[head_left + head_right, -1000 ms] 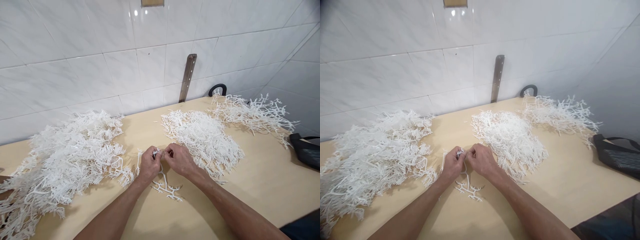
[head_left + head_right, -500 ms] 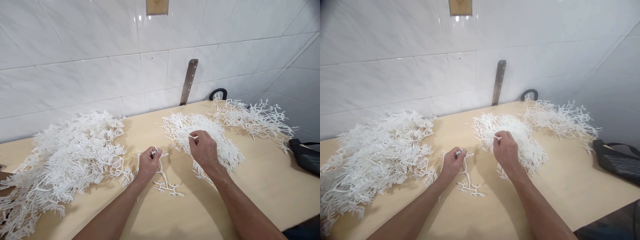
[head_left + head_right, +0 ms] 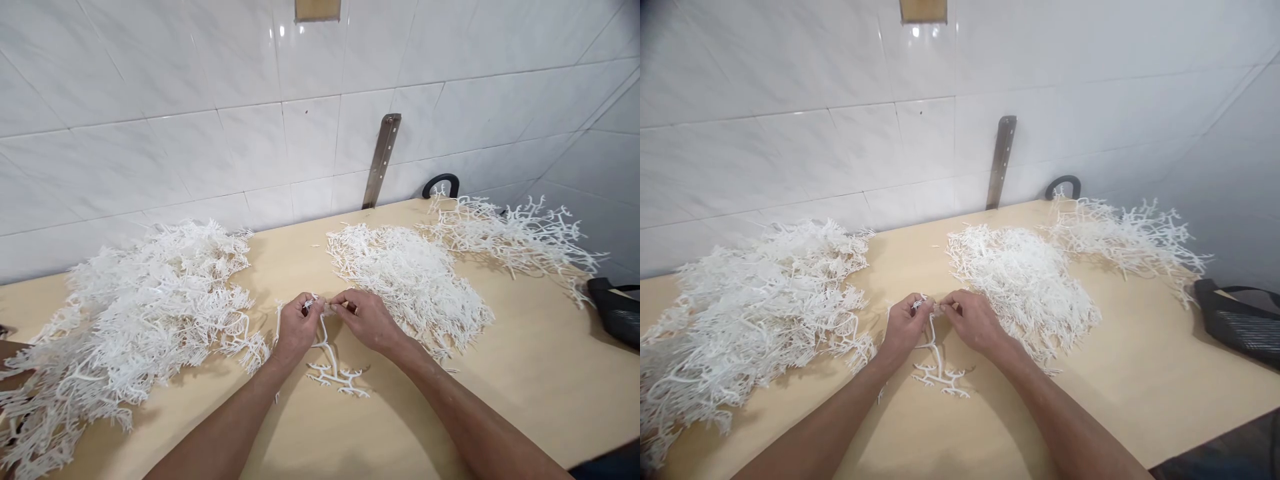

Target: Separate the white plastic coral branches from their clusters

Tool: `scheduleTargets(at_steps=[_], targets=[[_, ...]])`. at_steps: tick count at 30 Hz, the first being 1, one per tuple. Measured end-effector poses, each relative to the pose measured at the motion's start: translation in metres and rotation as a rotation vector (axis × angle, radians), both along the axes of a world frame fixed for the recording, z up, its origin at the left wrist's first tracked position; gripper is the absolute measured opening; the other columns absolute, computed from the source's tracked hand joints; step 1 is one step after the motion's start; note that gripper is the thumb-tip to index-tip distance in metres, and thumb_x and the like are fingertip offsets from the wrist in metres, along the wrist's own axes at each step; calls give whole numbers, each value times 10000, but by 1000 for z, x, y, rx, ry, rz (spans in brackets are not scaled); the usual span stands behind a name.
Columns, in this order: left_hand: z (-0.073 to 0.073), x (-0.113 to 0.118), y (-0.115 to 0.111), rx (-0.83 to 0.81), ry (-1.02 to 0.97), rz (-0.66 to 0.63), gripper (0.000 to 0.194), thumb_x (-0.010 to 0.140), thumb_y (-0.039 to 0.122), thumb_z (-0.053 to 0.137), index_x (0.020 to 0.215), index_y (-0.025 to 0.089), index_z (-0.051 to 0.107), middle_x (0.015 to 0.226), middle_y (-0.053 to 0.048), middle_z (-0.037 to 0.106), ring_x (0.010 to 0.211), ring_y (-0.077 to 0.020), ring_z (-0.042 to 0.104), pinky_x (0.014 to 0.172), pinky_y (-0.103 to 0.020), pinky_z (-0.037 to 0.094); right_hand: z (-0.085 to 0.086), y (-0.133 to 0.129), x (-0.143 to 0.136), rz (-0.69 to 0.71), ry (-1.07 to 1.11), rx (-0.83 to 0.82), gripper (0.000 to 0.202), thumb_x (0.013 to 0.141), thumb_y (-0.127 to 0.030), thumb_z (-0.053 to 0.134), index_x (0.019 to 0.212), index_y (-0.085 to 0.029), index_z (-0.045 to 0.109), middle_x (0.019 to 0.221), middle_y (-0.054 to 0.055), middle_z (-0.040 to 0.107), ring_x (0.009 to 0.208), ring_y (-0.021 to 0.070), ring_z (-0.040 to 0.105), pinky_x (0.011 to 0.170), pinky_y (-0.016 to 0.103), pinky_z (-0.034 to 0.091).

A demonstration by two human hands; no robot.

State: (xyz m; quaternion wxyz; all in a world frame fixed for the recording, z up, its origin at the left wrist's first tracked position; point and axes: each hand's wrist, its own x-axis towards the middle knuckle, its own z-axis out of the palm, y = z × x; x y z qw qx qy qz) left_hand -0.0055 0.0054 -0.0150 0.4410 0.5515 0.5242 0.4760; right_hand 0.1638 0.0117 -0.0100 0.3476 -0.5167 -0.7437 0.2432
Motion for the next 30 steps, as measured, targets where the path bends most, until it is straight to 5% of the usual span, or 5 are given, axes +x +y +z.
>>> scheduleTargets(at_steps=[7, 15, 27, 30], targets=[[-2, 1, 1, -14, -24, -2, 371, 834, 523, 633, 721, 169, 628, 461, 66, 448, 432, -78, 390, 439, -204, 313, 2, 0, 0, -18, -53, -98, 211, 904, -285, 541, 792, -208, 702, 711, 10, 703, 637, 171, 614, 601, 287, 428], [1, 1, 2, -75, -207, 4, 452, 753, 467, 744, 1042, 156, 585, 537, 48, 594, 445, -104, 534, 455, -206, 430, 7, -1, 2, -67, -15, -95, 320, 909, -327, 472, 667, -206, 644, 601, -5, 623, 569, 160, 538, 545, 269, 341], [1, 1, 2, -60, -310, -8, 292, 784, 340, 723, 961, 142, 602, 602, 6, 649, 542, -123, 606, 549, -236, 508, 5, 4, 6, -148, 33, -194, 341, 880, -372, 456, 580, -210, 474, 532, -22, 490, 521, 145, 460, 527, 264, 308], [-1, 0, 3, -45, -330, -14, 321, 774, 318, 730, 1012, 141, 608, 762, -36, 702, 595, -127, 639, 584, -255, 537, 5, 3, 6, -145, 63, -255, 356, 898, -365, 441, 575, -216, 462, 464, -34, 452, 462, 143, 457, 493, 260, 300]])
